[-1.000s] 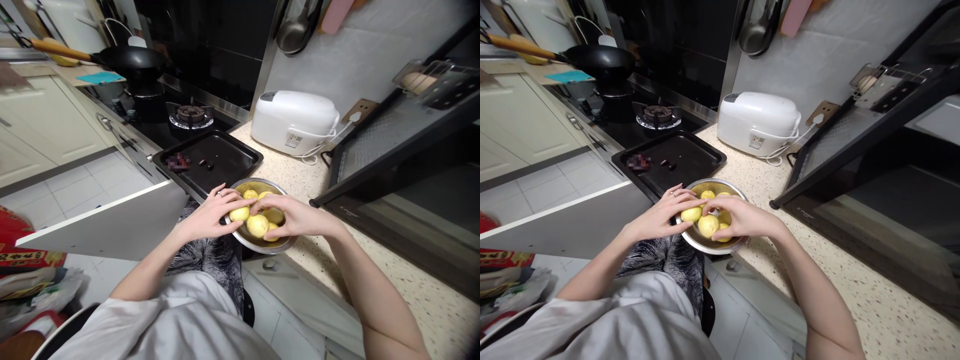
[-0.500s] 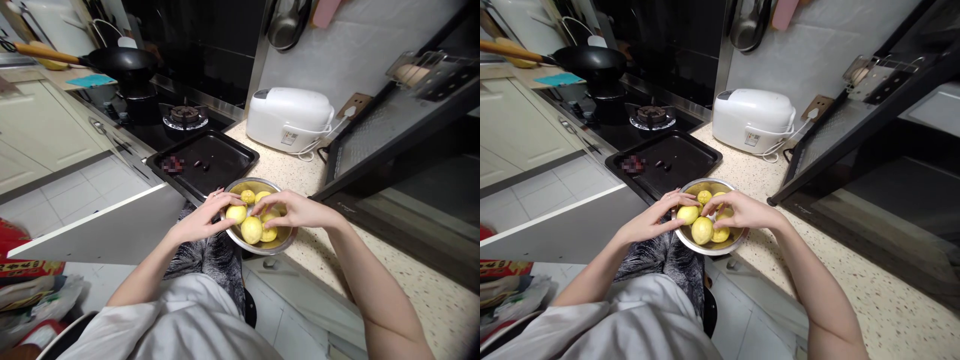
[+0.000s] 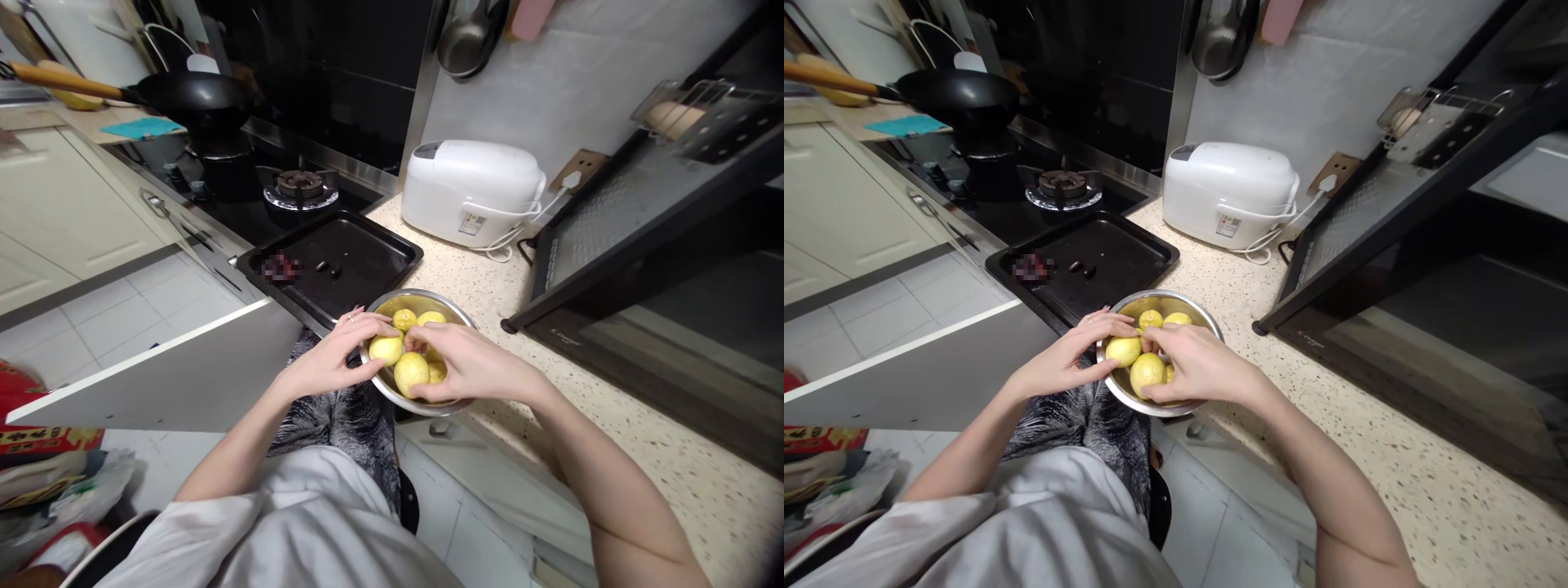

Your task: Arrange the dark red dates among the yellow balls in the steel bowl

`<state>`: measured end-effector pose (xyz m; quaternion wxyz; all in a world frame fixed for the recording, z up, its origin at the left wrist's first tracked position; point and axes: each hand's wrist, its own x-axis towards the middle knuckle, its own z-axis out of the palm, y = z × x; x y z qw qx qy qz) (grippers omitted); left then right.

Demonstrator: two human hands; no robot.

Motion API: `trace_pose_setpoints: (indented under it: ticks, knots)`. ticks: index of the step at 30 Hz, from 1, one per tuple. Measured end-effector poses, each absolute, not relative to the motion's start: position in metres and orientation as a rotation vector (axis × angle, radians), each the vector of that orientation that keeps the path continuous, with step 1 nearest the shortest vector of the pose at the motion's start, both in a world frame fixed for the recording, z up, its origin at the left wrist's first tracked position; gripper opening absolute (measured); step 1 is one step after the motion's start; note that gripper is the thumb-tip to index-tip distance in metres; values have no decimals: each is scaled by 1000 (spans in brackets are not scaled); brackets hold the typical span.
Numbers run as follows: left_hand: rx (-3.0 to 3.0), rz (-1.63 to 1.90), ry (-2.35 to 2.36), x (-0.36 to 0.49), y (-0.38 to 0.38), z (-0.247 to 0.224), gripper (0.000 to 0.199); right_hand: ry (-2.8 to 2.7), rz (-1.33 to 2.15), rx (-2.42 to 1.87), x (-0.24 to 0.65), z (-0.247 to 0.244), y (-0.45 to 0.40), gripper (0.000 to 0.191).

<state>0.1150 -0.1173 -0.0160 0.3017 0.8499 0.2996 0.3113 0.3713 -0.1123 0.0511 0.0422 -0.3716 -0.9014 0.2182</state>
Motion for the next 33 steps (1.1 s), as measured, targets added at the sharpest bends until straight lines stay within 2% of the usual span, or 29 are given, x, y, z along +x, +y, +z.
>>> trace_pose_setpoints:
  ticks: [4,12,18,23,30,33]
  knots:
    - [2283,806,778,115,-117,-16,38,-2720,812,-1065,378,51,-105,29]
    - [2319,788,777,117,-117,-12,39,-2541,1117,-1031,389,52,-91,39]
    - [2337,763,778,119,-120,-9,39,-2440,1087,-1096,394,46,-82,36]
    - [2362,745,786,120,-122,-10,39,-2473,829,-1145,394,43,-80,22]
    - [2227,855,797,121,-124,-13,33,-2547,792,-1101,392,42,-83,35]
    - [2200,894,781,123,-125,-14,28,-2603,696,-1129,389,43,-88,28]
